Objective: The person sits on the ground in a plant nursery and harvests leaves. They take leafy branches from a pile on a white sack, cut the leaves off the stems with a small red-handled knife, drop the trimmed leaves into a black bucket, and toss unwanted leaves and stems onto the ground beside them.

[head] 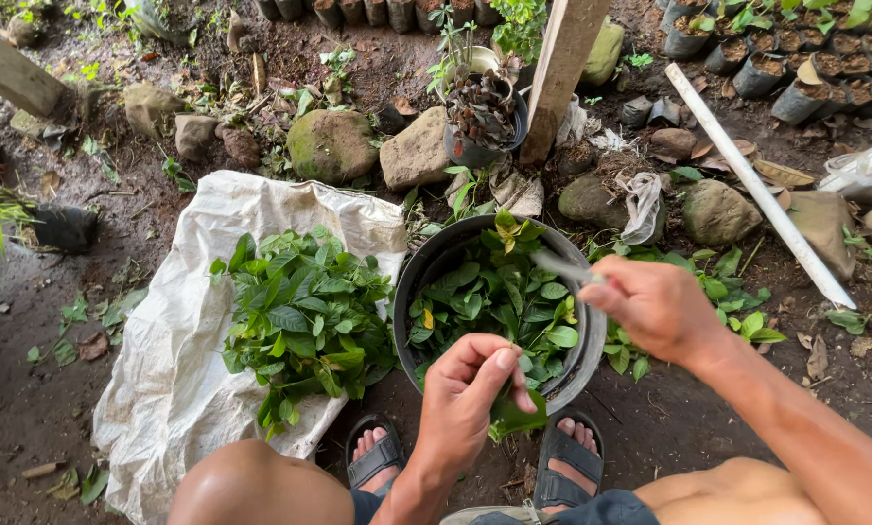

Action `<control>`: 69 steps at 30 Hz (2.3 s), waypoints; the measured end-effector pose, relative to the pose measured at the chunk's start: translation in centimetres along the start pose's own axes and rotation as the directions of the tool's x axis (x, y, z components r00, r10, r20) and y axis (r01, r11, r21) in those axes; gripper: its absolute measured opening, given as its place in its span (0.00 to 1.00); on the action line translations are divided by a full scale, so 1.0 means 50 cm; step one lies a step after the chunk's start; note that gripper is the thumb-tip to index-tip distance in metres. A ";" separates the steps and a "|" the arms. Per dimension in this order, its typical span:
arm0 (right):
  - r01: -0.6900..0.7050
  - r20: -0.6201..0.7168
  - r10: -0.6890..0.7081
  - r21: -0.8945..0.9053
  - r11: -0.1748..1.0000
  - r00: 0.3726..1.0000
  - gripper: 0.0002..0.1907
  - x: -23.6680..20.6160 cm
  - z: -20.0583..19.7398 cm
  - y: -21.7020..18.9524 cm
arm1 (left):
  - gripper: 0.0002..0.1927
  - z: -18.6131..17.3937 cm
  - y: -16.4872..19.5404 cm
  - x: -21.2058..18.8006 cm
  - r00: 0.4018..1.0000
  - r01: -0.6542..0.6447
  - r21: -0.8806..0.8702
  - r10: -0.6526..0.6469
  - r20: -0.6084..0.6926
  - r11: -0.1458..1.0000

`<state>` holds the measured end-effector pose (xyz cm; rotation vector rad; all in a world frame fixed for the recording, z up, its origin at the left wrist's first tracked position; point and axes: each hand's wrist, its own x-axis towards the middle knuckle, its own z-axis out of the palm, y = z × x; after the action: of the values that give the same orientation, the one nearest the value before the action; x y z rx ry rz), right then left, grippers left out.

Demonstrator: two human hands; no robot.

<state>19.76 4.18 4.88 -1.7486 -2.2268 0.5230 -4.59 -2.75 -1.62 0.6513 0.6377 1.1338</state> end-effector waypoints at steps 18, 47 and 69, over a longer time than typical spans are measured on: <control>0.457 -0.092 -0.454 0.015 0.889 0.886 0.30 -0.028 -0.005 -0.108 | 0.07 0.034 0.015 -0.010 0.930 -0.310 0.596 0.367 0.027 0.741; 0.141 0.020 -0.165 0.416 0.898 0.986 0.09 -0.053 0.021 -0.063 | 0.09 -0.116 0.068 0.126 0.659 -0.522 0.146 0.506 -0.557 0.841; 0.118 0.159 -0.178 0.328 0.937 0.971 0.15 -0.036 0.146 -0.110 | 0.12 -0.102 0.103 0.116 0.558 -0.593 0.229 0.599 -0.574 0.772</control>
<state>12.32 0.42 0.72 -1.4072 -2.2209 0.9840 -9.79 4.94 -1.86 0.4963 1.0263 2.0501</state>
